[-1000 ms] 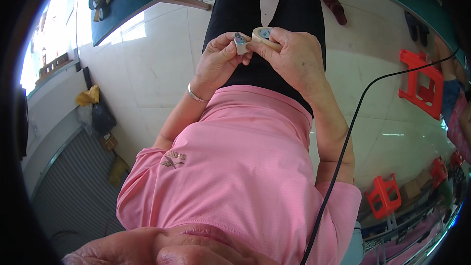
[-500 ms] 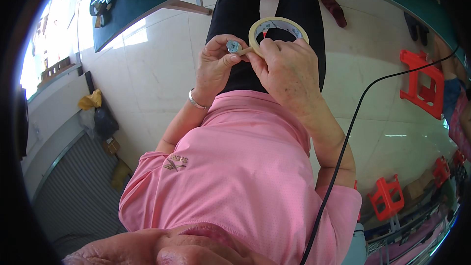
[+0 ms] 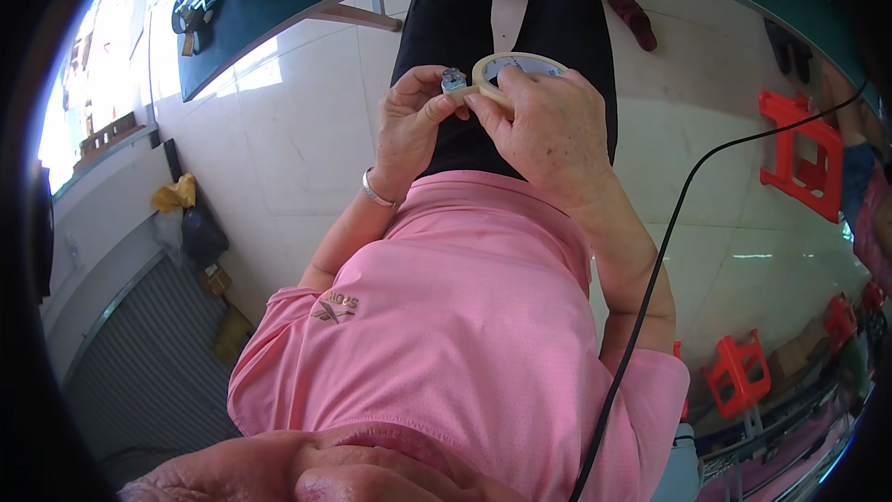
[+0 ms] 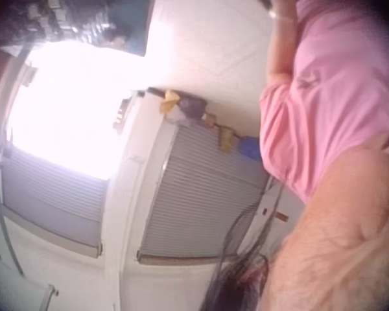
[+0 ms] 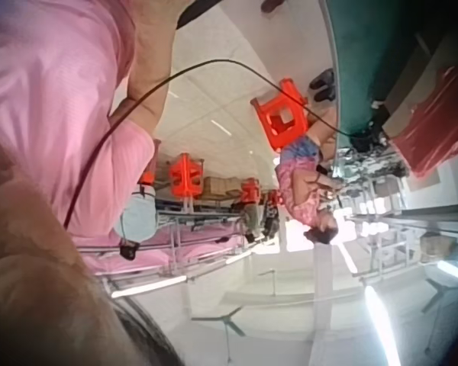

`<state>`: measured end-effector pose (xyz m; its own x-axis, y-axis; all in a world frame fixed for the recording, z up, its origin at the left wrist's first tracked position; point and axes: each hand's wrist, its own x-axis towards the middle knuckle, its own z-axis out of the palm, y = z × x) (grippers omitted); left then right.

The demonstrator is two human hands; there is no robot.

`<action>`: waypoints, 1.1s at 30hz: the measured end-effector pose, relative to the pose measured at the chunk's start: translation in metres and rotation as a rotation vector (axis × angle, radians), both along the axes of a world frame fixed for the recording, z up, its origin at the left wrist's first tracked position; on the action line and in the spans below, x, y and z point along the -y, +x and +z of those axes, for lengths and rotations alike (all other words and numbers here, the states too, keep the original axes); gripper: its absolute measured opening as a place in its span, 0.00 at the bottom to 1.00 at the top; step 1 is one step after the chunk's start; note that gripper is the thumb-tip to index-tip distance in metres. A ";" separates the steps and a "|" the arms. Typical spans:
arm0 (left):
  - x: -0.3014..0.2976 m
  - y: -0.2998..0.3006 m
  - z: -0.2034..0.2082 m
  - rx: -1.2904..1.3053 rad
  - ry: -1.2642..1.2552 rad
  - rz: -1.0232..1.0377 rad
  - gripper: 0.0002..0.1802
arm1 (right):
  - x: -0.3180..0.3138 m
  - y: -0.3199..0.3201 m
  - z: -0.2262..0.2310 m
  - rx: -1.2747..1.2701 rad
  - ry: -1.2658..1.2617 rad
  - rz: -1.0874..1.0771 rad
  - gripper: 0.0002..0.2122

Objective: The person wraps tape around small components by hand and places them into an organized plastic tray.

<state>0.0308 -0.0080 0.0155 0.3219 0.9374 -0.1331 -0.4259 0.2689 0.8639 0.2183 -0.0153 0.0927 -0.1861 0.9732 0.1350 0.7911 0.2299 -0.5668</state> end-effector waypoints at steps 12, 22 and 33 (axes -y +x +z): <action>-0.006 -0.008 0.012 -0.224 -0.041 -0.087 0.16 | -0.011 0.002 -0.015 -0.097 -0.367 -0.082 0.22; -0.010 -0.004 0.011 -0.132 -0.217 -0.123 0.40 | -0.011 0.001 -0.015 -0.072 -0.412 -0.127 0.22; -0.012 -0.011 -0.004 0.010 -0.383 -0.170 0.20 | -0.009 0.007 -0.023 -0.373 -0.603 -0.074 0.15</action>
<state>0.0199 0.0043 0.0111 0.4705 0.7541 -0.4582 -0.3559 0.6373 0.6835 0.2252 -0.0059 0.0698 -0.1630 0.9067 -0.3890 0.5211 -0.2557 -0.8143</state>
